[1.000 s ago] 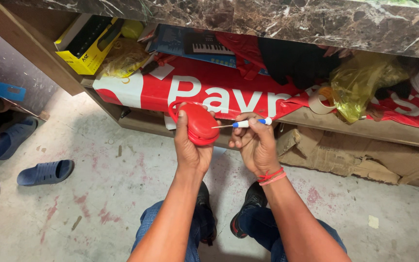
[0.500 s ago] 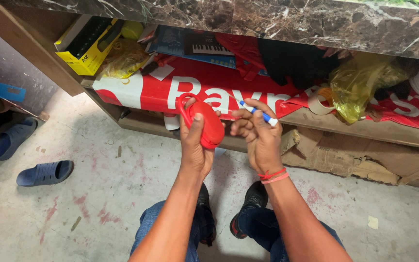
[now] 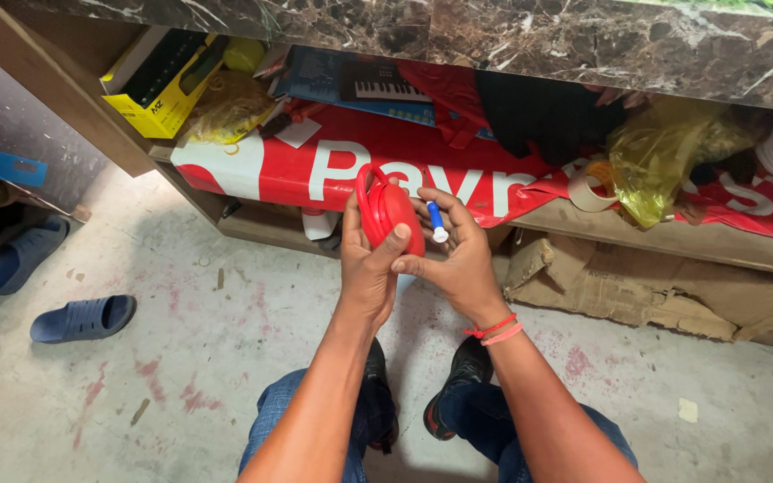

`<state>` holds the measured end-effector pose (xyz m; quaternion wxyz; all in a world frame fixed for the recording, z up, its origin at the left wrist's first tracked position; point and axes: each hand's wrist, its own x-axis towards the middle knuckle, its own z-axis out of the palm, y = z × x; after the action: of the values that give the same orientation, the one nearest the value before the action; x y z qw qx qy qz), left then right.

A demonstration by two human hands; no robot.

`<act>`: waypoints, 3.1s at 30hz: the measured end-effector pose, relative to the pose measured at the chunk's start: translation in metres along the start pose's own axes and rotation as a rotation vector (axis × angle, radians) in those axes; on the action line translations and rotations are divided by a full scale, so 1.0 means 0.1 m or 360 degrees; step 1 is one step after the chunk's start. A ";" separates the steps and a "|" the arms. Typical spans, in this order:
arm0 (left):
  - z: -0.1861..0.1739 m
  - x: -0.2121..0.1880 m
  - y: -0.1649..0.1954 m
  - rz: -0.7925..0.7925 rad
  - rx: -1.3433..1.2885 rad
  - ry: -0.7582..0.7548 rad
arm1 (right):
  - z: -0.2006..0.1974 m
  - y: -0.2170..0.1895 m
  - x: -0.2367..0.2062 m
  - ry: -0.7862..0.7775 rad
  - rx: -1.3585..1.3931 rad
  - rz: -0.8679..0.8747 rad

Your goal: The person kneels on the floor holding a red portable speaker and uses a screwdriver to unscrew its rear panel, repositioning the speaker and driver bit repeatedly to loosen the screws while working the casing open.

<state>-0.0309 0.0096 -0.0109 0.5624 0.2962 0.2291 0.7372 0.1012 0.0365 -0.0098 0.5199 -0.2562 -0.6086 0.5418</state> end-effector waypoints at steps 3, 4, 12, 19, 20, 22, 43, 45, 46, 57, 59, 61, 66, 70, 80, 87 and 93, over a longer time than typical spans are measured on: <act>0.02 -0.01 0.02 -0.0012 0.0001 -0.0033 | -0.01 0.00 0.00 0.0020 0.0012 0.0000; 0.02 -0.01 0.03 -0.0014 0.0001 -0.0034 | -0.01 0.00 0.00 0.0018 -0.0012 -0.0006; 0.04 -0.02 0.06 -0.0029 -0.0050 -0.0065 | -0.01 -0.09 -0.02 0.0039 -0.0163 0.0002; 0.03 -0.02 0.06 -0.0041 -0.0079 -0.0090 | -0.01 -0.09 -0.03 0.0020 -0.0117 -0.0005; 0.03 -0.02 0.06 -0.0045 -0.0084 -0.0090 | -0.02 -0.09 -0.02 0.0015 -0.0117 -0.0018; 0.04 -0.02 0.06 -0.0050 -0.0093 -0.0094 | -0.02 -0.09 -0.03 0.0015 -0.0130 -0.0027; 0.04 -0.02 0.07 -0.0050 -0.0074 -0.0119 | -0.02 -0.12 -0.03 0.0044 -0.0204 0.0008; 0.04 -0.02 0.07 -0.0054 -0.0073 -0.0117 | -0.03 -0.11 -0.03 0.0035 -0.0177 -0.0012; 0.04 -0.02 0.07 -0.0053 -0.0074 -0.0114 | -0.02 -0.11 -0.02 0.0037 -0.0182 -0.0007; 0.03 -0.03 0.06 -0.0055 -0.0088 -0.0118 | -0.03 -0.11 -0.02 0.0047 -0.0227 0.0021; 0.02 -0.03 0.06 -0.0056 -0.0089 -0.0120 | -0.03 -0.11 -0.03 0.0043 -0.0230 0.0014; 0.03 -0.02 0.06 -0.0062 -0.0088 -0.0117 | -0.03 -0.11 -0.03 0.0045 -0.0228 0.0013; 0.03 -0.03 0.06 -0.0076 -0.0087 -0.0111 | -0.02 -0.11 -0.03 0.0047 -0.0218 -0.0002; 0.03 -0.02 0.06 -0.0054 -0.0079 -0.0123 | -0.02 -0.12 -0.03 0.0058 -0.0253 0.0018; 0.04 -0.03 0.07 -0.0066 -0.0072 -0.0122 | -0.03 -0.12 -0.03 0.0057 -0.0218 0.0013; 0.05 -0.03 0.08 -0.0056 -0.0068 -0.0116 | -0.02 -0.14 -0.04 0.0062 -0.0188 0.0031; 0.03 -0.03 0.06 -0.0077 -0.0098 -0.0144 | -0.02 -0.14 -0.02 0.0062 -0.0178 0.0019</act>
<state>-0.0327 0.0053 -0.0053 0.5986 0.3063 0.1878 0.7160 0.1078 0.0314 0.0020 0.5133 -0.2990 -0.6262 0.5050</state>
